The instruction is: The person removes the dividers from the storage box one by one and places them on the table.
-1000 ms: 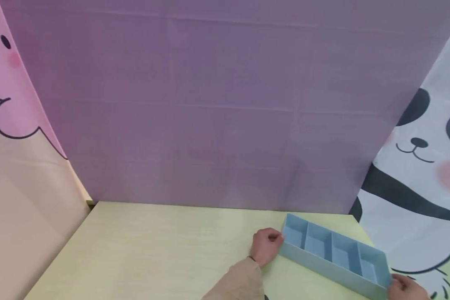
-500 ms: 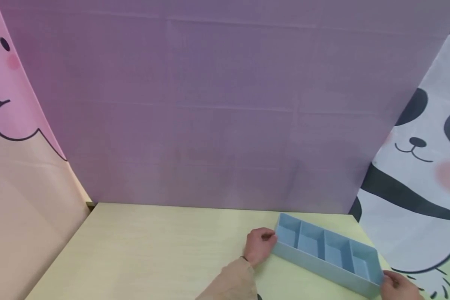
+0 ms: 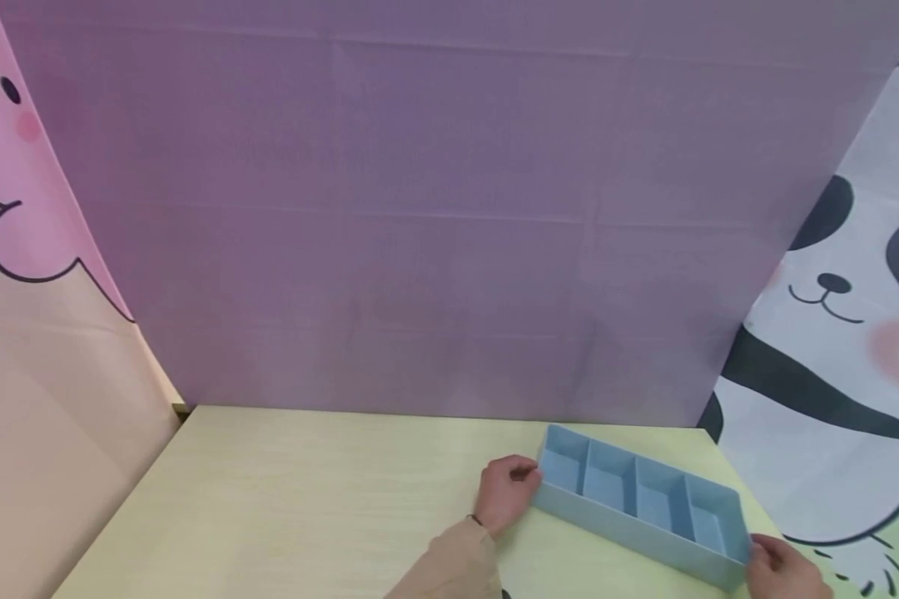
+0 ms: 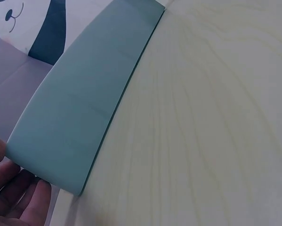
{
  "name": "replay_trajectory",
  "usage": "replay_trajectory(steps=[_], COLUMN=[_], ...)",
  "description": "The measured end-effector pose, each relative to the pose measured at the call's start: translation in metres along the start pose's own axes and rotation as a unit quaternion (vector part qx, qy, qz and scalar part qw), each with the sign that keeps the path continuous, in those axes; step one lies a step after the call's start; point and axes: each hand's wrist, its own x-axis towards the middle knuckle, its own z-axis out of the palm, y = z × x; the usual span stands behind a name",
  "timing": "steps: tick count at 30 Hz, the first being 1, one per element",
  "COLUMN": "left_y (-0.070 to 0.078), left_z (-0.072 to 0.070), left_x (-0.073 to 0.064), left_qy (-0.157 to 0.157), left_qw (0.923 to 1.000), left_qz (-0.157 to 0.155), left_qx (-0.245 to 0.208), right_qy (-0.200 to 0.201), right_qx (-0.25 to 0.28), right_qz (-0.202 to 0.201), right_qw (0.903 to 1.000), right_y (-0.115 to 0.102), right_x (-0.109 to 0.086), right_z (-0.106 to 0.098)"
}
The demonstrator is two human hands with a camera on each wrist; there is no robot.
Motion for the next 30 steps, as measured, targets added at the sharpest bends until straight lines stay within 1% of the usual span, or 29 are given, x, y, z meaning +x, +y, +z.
replay_trajectory(steps=[7,10,16,21,30], left_y=[-0.003,-0.006,-0.007,-0.007,-0.01], left_z=[-0.01,-0.013,-0.02,-0.026,-0.037], left_x=[-0.002,-0.003,-0.003,-0.005,-0.008], left_qy=[0.009,0.011,0.014,0.019,0.024], left_qw=[1.0,0.9999,0.9997,0.9997,0.9996], left_qz=[-0.002,-0.007,-0.019,-0.017,-0.013], left_qx=[-0.003,-0.002,-0.001,0.006,0.005], right_qy=[0.003,0.005,0.007,-0.002,-0.026], right_qx=[0.03,0.037,0.058,0.078,0.096], right_qz=[-0.018,-0.014,-0.019,-0.025,-0.038], right_qw=[0.9994,0.9992,0.9981,0.9966,0.9943], right_y=[-0.007,-0.01,-0.012,-0.014,-0.019], right_x=[-0.006,-0.008,-0.013,-0.014,-0.019], right_z=[0.006,0.008,0.012,0.016,0.018])
